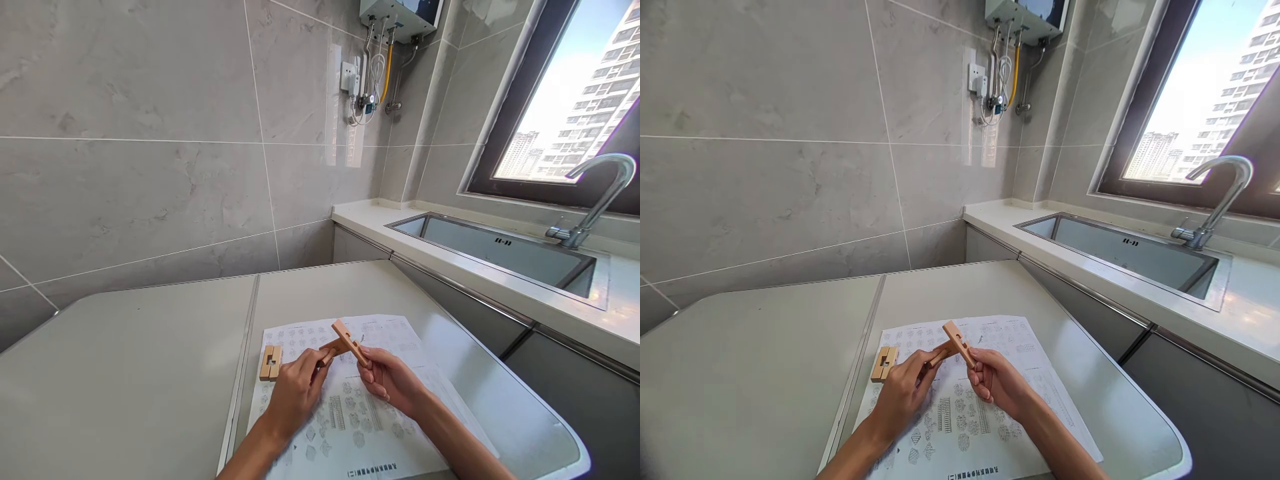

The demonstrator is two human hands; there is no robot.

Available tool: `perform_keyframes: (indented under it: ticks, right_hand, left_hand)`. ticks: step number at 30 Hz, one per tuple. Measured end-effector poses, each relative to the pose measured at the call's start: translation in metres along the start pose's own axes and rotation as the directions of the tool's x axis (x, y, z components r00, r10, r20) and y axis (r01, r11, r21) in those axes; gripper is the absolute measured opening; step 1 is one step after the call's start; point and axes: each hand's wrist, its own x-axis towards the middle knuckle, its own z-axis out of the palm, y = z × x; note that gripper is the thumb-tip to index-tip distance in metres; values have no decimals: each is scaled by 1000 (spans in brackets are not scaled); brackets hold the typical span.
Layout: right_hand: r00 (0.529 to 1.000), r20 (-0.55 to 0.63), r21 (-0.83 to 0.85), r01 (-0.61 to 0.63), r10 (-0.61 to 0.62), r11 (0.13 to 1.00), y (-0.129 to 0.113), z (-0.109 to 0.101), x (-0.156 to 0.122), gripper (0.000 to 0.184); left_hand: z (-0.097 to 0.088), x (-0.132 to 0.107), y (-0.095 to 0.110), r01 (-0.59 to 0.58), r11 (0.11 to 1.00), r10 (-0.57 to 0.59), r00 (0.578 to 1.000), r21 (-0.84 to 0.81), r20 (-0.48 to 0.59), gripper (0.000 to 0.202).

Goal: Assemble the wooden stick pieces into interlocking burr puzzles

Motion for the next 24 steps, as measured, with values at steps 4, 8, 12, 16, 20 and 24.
perform_keyframes:
  ticks: [4, 8, 12, 16, 20, 24]
  right_hand:
    - [1000, 13, -37, -15, 15, 999, 2, 2, 0, 49]
    - [999, 23, -91, -33, 36, 995, 6, 4, 1, 49]
    - [998, 32, -158, -39, 45, 987, 10, 7, 2, 49]
    - [998, 49, -224, -21, 33, 974, 13, 9, 3, 50]
    - [996, 84, -281, 0, 24, 960, 14, 9, 2, 50]
    - [994, 107, -310, 16, 18, 951, 9, 10, -1, 48]
  left_hand:
    - [2, 0, 2, 34, 999, -34, 999, -35, -15, 17]
    - [3, 0, 7, 83, 990, -86, 996, -113, -17, 17]
    - [4, -2, 9, 146, 975, -148, 989, -168, 1, 20]
    - [6, -3, 10, 226, 944, -222, 974, -241, 44, 18]
    - [6, -4, 12, 249, 922, -237, 969, -295, 76, 15]
    - [3, -3, 12, 190, 953, -181, 982, -238, 61, 17]
